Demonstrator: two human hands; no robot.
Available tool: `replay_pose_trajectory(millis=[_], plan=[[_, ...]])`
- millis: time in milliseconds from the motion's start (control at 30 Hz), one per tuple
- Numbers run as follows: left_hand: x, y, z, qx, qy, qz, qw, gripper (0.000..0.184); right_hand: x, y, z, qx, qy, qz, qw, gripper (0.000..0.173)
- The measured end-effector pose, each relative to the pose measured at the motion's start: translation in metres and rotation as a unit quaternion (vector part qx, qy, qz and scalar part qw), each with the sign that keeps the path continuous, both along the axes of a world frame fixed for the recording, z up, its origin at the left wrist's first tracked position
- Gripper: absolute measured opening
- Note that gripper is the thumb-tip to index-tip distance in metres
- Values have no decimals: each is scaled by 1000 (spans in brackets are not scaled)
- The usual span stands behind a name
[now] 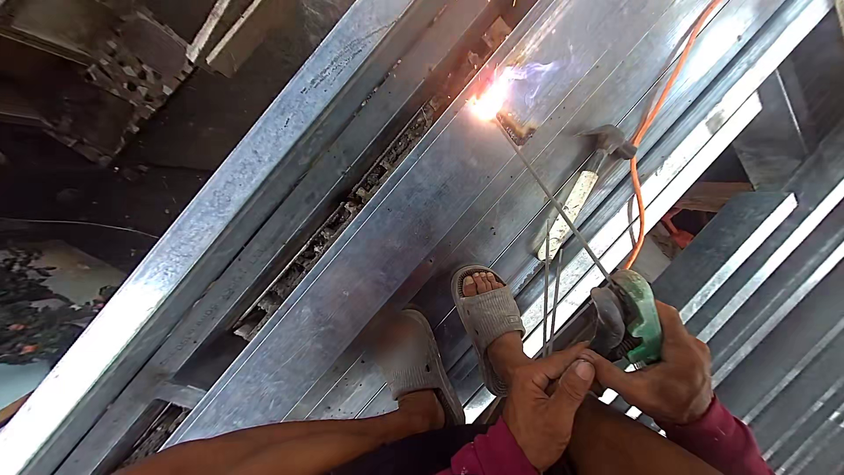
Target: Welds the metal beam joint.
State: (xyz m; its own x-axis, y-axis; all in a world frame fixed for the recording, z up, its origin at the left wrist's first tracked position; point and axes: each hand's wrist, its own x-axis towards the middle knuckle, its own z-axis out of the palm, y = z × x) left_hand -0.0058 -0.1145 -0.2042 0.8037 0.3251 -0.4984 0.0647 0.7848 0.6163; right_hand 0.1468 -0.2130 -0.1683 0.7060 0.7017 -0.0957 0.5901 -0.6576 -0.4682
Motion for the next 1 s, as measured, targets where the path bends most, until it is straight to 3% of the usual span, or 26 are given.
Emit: replay_pose_trajectory(millis=[1000], plan=[[0,-1,-1,-2,-2,4,1000,30,0,0,-1,1,-3,-3,1000,84]])
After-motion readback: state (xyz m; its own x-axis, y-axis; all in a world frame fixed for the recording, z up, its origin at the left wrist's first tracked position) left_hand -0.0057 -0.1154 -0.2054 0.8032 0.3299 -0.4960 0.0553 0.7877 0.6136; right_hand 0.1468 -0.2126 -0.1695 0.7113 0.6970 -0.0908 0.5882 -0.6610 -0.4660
